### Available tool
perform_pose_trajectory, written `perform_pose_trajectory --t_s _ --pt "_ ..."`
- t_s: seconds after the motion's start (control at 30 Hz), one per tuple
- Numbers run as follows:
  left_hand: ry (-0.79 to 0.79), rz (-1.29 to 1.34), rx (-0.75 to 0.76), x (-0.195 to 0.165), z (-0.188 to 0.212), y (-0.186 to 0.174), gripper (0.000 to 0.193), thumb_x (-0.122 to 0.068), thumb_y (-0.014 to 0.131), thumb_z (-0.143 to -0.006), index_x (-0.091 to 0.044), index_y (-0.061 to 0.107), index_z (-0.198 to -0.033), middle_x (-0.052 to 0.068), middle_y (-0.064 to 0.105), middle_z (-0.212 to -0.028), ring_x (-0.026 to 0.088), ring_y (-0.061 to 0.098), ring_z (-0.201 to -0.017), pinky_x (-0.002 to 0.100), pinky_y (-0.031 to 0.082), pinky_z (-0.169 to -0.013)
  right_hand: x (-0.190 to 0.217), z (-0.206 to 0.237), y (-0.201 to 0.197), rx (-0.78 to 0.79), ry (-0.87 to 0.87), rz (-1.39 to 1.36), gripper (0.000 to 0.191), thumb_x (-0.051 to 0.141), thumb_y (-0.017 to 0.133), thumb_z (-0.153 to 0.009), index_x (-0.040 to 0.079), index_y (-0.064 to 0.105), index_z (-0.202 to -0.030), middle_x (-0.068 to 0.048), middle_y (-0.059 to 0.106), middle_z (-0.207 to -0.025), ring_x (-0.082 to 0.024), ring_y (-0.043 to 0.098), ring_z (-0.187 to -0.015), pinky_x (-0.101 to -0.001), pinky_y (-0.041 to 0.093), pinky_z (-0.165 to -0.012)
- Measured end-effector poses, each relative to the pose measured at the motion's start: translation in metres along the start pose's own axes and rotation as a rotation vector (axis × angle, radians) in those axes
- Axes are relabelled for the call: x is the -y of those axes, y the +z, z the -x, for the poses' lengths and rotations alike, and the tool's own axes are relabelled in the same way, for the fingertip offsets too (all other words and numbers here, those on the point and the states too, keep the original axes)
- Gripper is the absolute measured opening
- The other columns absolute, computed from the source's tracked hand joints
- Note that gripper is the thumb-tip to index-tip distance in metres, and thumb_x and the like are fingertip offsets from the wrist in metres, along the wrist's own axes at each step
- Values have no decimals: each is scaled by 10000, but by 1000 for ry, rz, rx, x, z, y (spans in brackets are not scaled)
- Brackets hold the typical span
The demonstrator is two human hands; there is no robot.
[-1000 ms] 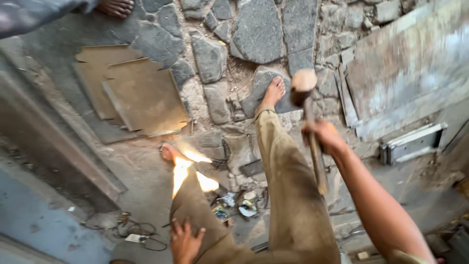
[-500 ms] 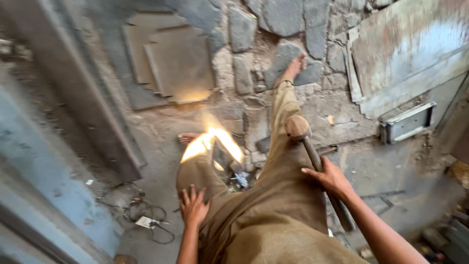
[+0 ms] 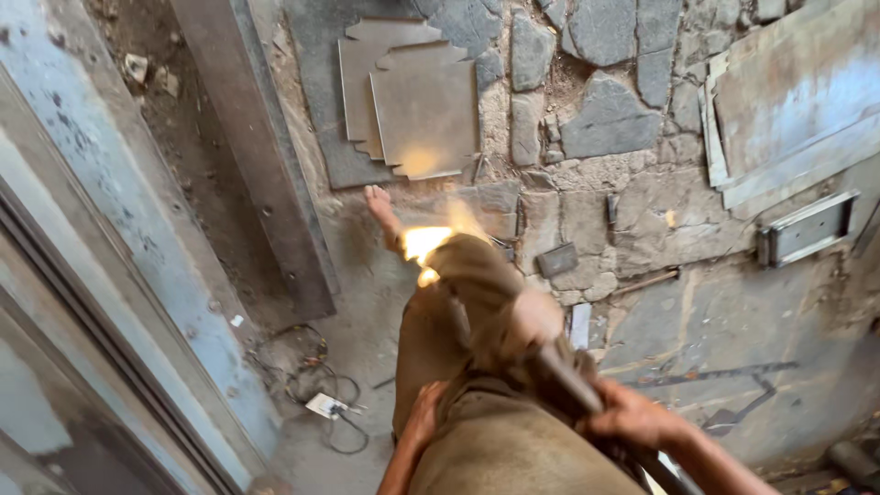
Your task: The person sits on the ground and uses a wooden mallet to repeatedly strike a rectangular metal sheet placed on a metal beam. The person adjusts the sheet's position and continues hammering it to shape or flatten it.
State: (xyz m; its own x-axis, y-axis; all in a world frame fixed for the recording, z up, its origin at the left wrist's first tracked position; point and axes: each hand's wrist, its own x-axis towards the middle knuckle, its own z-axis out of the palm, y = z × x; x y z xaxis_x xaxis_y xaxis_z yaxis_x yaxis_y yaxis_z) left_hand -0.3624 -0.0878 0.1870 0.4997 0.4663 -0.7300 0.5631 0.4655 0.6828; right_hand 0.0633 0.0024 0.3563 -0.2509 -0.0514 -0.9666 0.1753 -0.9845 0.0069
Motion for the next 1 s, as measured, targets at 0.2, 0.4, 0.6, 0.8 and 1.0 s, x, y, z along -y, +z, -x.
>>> perform_pose_trajectory --t_s 0.2,0.4,0.6,0.8,1.0 --pt "-51 -94 -138 30 18 -120 340 -194 504 -977 -75 618 -1275 233 543 -1429 393 483 -1346 435 404 -1127 57 -95 101 198 132 -309 893 139 815 -819 95 389 -1602 -237 646 -1093 -374 499 -839 -490 423 -731" --pt "-37 -191 -50 41 -26 -224 284 -264 553 -969 -107 623 -1194 313 450 -1486 433 435 -1384 455 395 -1132 101 -206 118 21 -108 -184 891 222 894 -774 -10 428 -1498 -59 739 -1114 -152 710 -989 -280 590 -899" --pt "569 -857 -546 28 -118 -347 250 -334 603 -960 -139 629 -1114 393 357 -1544 473 386 -1421 475 386 -1138 100 -360 59 -239 16 -303 536 285 757 -793 75 620 -1267 -105 667 -866 -211 595 -663 -380 512 -557" --pt "-388 -691 -386 104 -324 -438 488 -391 628 -993 -116 592 -1394 211 553 -1450 394 513 -1398 481 442 -1170 61 -542 43 -502 -18 -419 388 246 730 -824 85 637 -1164 -138 684 -919 -297 621 -777 -439 529 -646" --pt "120 -1180 -647 215 -474 -454 818 -509 627 -1009 6 368 -1589 343 253 -1671 501 240 -1546 657 281 -1218 37 -645 63 -1054 -606 729 240 206 704 -855 94 654 -1061 -170 701 -972 -383 647 -890 -498 547 -735"
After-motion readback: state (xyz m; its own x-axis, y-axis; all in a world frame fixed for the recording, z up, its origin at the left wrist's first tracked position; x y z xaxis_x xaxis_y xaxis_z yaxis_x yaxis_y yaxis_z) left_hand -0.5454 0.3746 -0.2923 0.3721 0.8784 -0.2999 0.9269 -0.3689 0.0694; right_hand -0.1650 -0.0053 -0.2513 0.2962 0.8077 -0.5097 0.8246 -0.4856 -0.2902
